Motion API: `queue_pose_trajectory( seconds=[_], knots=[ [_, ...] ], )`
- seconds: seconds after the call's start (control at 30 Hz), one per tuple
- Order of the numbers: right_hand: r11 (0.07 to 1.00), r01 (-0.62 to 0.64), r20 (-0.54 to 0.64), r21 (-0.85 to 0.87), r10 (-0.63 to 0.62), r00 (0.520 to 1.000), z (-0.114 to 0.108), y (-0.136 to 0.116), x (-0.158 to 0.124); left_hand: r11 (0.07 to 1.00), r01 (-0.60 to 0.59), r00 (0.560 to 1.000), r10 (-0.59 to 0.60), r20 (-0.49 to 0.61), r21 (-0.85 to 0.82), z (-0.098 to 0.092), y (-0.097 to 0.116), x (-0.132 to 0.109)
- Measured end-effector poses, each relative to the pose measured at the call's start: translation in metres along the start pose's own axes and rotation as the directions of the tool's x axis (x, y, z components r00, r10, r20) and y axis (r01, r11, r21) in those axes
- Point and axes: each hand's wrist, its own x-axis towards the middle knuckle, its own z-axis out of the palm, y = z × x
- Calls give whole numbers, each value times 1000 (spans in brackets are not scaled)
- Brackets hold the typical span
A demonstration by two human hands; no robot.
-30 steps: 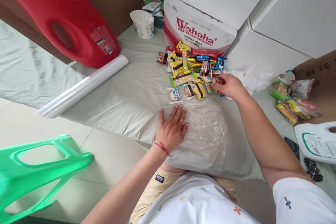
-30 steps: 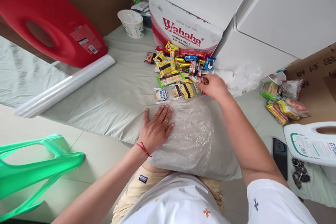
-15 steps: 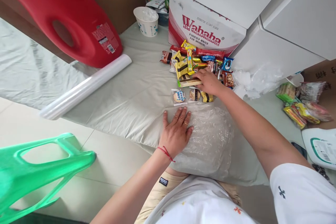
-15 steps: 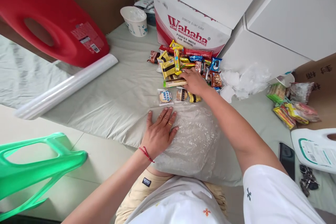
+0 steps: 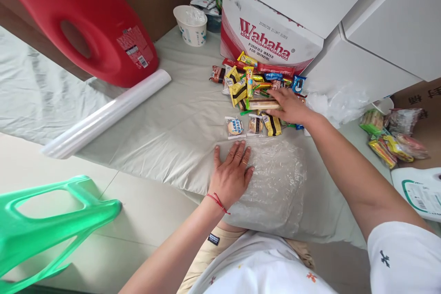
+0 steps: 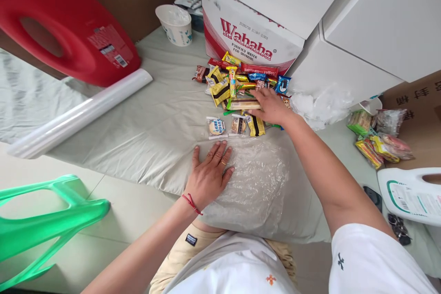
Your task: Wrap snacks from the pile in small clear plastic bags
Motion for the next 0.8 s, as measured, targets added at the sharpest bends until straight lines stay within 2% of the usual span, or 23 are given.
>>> queue_pose_trajectory(
  seconds=[0.07, 0.1, 0.2, 0.27, 0.37, 0.43, 0.53, 0.7, 0.73, 0.8],
  knots=[
    [999, 24, 69, -44, -21, 997, 5, -8, 7, 1000, -3, 1000, 3, 3, 0, 0, 0, 0],
    [998, 31, 66, -46, -28, 997, 4, -12, 11, 1000, -4, 1000, 4, 4, 2, 0, 0, 0],
    [998, 57, -80, -40, -60, 995, 0, -28, 28, 1000, -7, 1000, 7, 9, 17, 0, 0, 0],
    [991, 124, -156, -49, -130, 979, 0, -41, 45, 1000, -2, 1000, 2, 10, 30, 0, 0, 0],
    [960, 270, -134, -71, -277, 951, 11, -63, 72, 999, 1, 1000, -1, 7, 47, 1, 0, 0],
    [949, 304, -112, -85, -313, 943, 19, -73, 85, 999, -2, 1000, 2, 5, 49, 1, 0, 0],
    [958, 274, -154, -83, -284, 946, 17, -75, 90, 999, -3, 1000, 3, 2, 34, 2, -1, -1],
    [989, 147, -330, 21, -132, 935, -29, -54, 71, 1000, -6, 1000, 6, -6, 11, 2, -2, -1],
    [990, 128, -324, 58, -103, 941, -35, -50, 65, 1000, -7, 1000, 7, -7, 11, 2, -2, -1],
    [988, 104, -232, 115, -75, 970, -39, -47, 55, 1000, -9, 1000, 9, -11, 14, 2, -2, -1]
  ],
)
